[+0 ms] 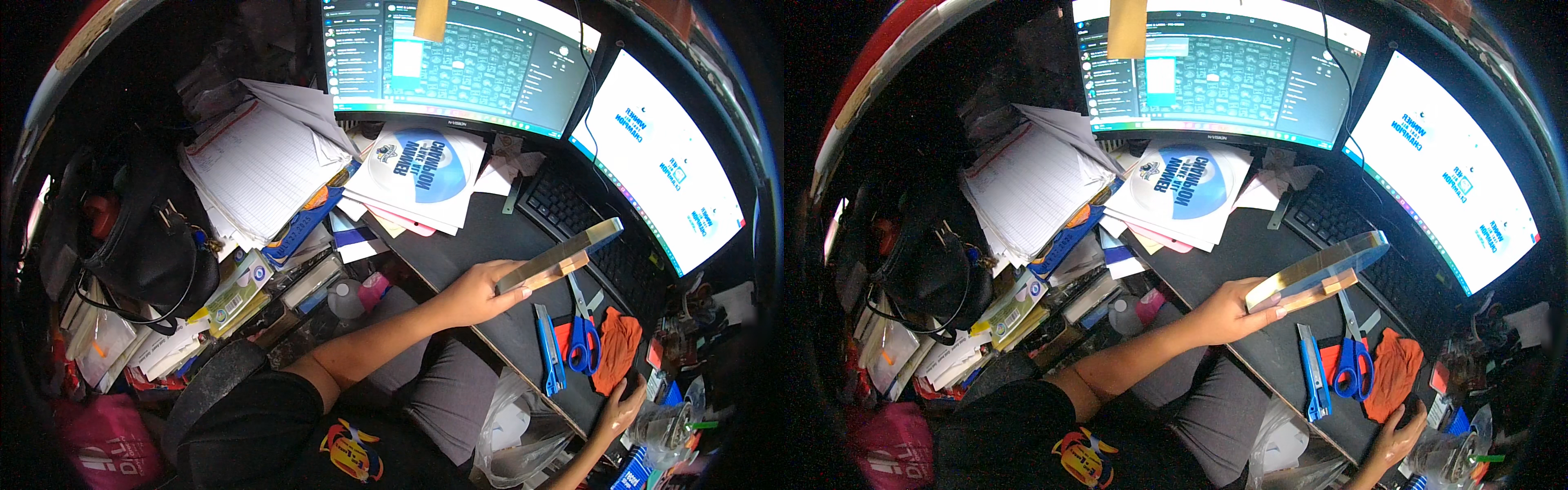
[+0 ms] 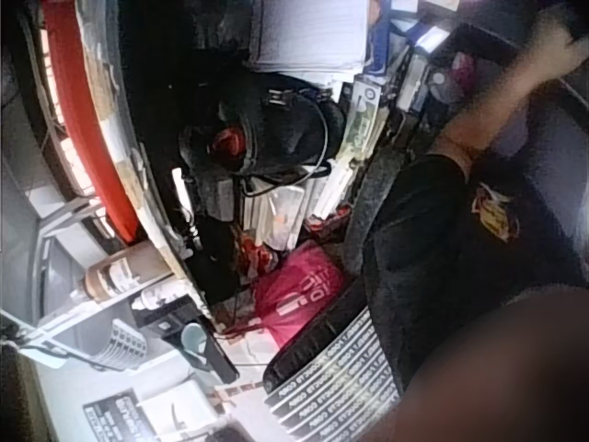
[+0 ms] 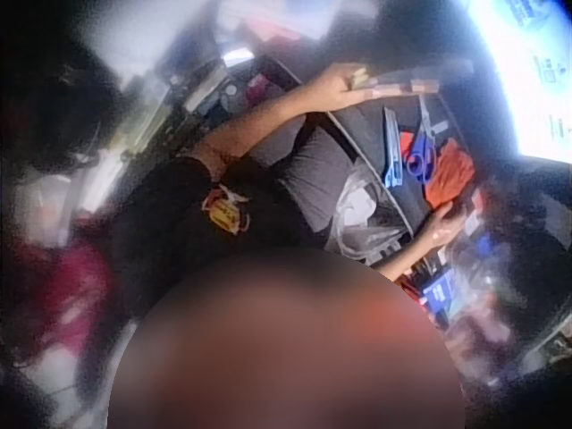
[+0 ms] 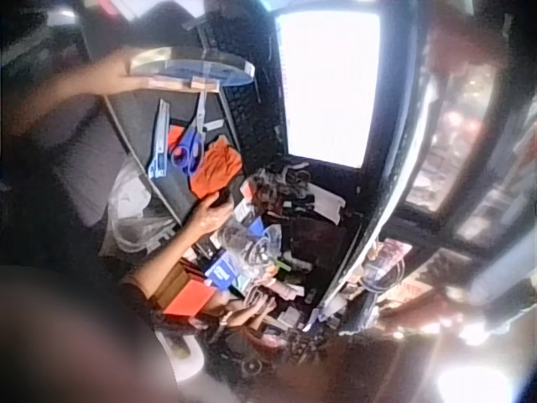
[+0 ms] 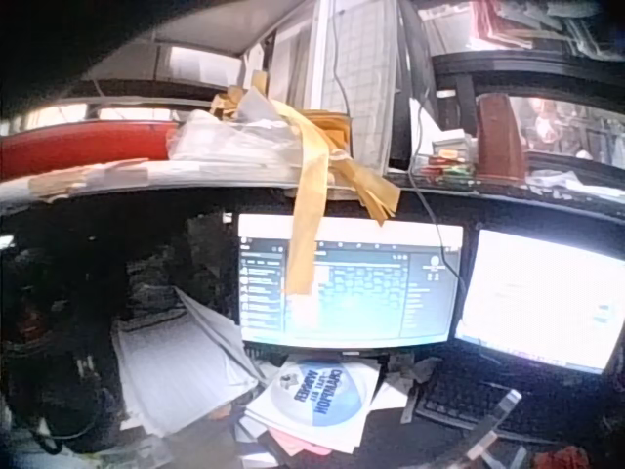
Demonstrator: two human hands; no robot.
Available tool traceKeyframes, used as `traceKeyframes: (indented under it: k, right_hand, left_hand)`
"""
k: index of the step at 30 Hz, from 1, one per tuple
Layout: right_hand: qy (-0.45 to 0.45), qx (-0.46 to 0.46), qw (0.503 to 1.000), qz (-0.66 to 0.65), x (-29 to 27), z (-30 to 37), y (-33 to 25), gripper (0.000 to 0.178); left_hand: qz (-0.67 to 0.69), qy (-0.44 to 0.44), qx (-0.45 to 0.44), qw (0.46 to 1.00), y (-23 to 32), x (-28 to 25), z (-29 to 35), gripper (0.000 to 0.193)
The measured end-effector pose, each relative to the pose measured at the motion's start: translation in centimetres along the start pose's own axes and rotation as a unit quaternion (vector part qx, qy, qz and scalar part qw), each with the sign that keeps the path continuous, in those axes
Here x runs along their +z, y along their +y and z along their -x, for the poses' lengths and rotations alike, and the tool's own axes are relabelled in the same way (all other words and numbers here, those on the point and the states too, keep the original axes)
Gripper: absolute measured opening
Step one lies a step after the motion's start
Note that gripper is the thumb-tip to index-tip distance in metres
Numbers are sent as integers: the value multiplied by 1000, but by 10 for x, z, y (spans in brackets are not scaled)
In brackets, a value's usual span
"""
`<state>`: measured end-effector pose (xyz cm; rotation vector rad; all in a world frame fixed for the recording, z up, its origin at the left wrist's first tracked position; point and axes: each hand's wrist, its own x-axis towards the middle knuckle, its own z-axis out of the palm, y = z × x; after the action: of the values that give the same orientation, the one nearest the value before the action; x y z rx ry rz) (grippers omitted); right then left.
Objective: The person uses a blue utility knife to cut a transparent circular acrylic sheet along the outline of a wooden star-shaped template. They repeatedly reposition the template and the sheet, then score and trim the acrylic edges to match the star shape.
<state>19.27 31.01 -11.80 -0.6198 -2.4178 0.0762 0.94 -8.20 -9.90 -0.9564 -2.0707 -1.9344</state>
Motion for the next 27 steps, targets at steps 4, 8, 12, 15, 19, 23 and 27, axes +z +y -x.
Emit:
traceKeyframes:
  k: [4,8,12,15,19,23,27]
  right_hand:
    - [-6,20,1000,9,1,0,1,40]
    - [11,17,999,32,3,0,6,41]
    - [12,18,1000,20,5,0,8,44]
    - [15,27,999,14,4,-1,5,46]
    - [33,34,999,13,2,-2,-2,49]
    - [39,41,998,13,0,-2,-8,52]
    - [45,53,997,-29,-1,-3,-11,54]
  left_hand:
    - [4,4,7,1000,-1,1,0,28]
    - [-1,2,3,1000,-3,1,0,28]
    - [-2,-28,-37,999,-2,-1,2,32]
    - [9,-42,-65,997,2,-4,1,35]
    - [-28,-30,-19,999,16,-9,-11,38]
    - [-22,-56,-56,997,45,-22,-33,34]
    - [103,-93,-92,986,83,-32,-68,37]
